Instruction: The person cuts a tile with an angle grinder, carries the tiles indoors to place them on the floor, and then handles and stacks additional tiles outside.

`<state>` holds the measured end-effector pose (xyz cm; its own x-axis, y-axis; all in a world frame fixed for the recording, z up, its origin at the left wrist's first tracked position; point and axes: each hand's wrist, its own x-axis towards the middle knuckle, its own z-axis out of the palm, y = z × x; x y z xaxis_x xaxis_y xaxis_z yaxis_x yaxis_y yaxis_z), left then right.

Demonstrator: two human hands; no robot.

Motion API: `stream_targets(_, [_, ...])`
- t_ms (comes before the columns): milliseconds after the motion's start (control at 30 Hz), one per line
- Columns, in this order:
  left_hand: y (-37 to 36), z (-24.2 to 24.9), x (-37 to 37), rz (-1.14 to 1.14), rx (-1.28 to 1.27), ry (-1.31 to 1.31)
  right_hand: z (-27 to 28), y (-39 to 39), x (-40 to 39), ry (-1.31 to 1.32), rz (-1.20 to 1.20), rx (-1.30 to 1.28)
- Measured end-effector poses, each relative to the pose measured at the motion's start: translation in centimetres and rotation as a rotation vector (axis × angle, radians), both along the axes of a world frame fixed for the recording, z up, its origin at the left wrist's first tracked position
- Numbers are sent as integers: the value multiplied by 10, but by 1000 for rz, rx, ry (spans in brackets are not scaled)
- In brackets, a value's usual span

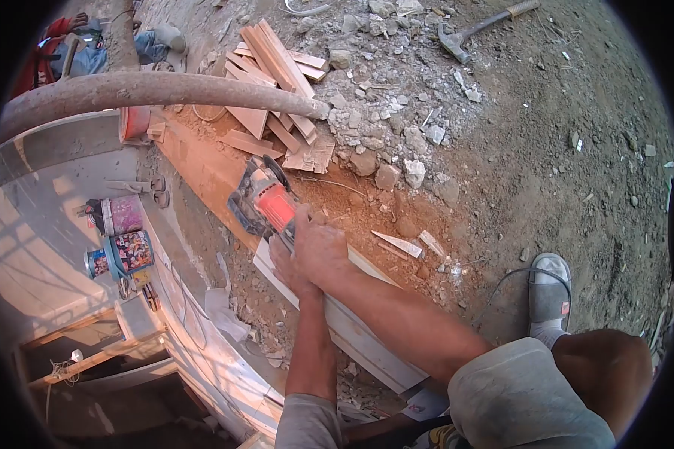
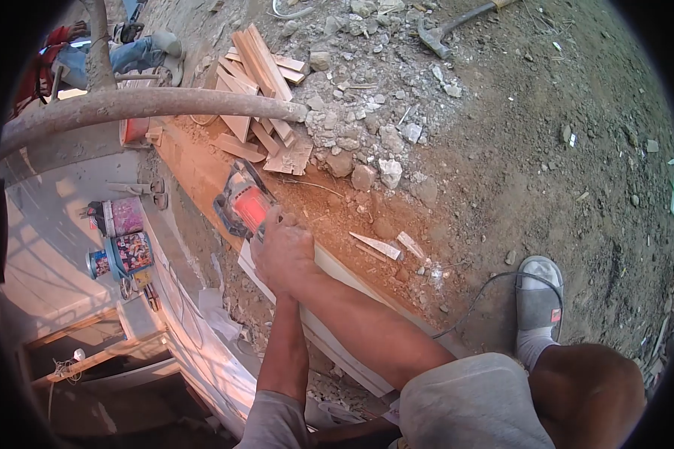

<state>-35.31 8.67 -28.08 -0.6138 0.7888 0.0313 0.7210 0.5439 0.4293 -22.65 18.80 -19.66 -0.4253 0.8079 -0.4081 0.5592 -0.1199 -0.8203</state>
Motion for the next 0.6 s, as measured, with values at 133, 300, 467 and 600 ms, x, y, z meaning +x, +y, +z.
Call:
stream_targets(133, [12,14,4,39,-203,155,-4,-19,13,-3,-3,-20])
stream_targets(300, [9,14,15,62,-210,300,-15,-23,8,22,22,33])
stream_targets(467, [19,14,5,141,-282,187,-17,-13,3,46,-10,68])
stream_targets(600, [21,14,2,152,-313,243,-20,-8,6,49,27,114])
